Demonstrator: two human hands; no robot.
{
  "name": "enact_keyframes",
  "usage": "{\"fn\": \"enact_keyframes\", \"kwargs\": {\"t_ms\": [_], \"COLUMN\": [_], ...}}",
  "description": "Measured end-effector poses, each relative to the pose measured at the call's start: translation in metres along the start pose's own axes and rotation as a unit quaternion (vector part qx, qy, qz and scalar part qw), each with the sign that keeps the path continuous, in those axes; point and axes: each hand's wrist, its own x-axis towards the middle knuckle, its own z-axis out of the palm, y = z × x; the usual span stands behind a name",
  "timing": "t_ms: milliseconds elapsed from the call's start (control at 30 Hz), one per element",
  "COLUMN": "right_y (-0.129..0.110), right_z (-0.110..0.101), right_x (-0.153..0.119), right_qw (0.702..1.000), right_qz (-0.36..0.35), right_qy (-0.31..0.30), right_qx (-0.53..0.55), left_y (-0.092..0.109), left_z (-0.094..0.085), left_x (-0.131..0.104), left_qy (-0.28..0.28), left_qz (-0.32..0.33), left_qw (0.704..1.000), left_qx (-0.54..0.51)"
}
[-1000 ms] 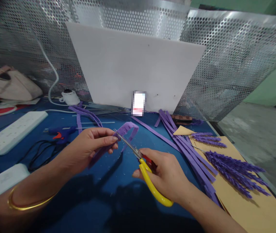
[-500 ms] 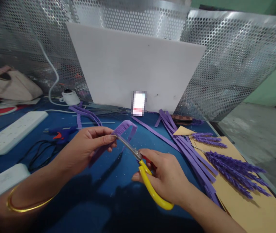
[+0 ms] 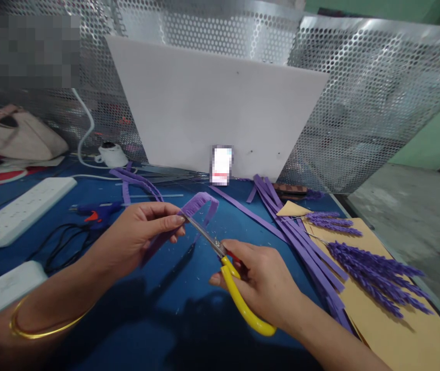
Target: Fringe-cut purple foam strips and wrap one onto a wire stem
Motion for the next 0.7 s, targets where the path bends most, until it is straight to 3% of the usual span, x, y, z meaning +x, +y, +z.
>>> {"fn": "enact_keyframes", "kwargs": {"t_ms": [400, 700], "right_y": [0.0001, -0.0006], "right_z": [0.0013, 0.0009], "right_x": [0.0006, -0.0003], "right_qw": [0.994, 0.999], "right_qz": [-0.041, -0.013], "right_qy": [0.038, 0.011], "right_qx": [-0.092, -0.028], "left_y": [-0.002, -0.0014], "left_z": [0.0007, 0.0023], "left_x": [-0.0006, 0.0002], "left_qy": [-0.019, -0.009], "left_qz": [-0.012, -0.02], "left_qw": [1.0, 1.0], "left_qx": [-0.014, -0.012]}}
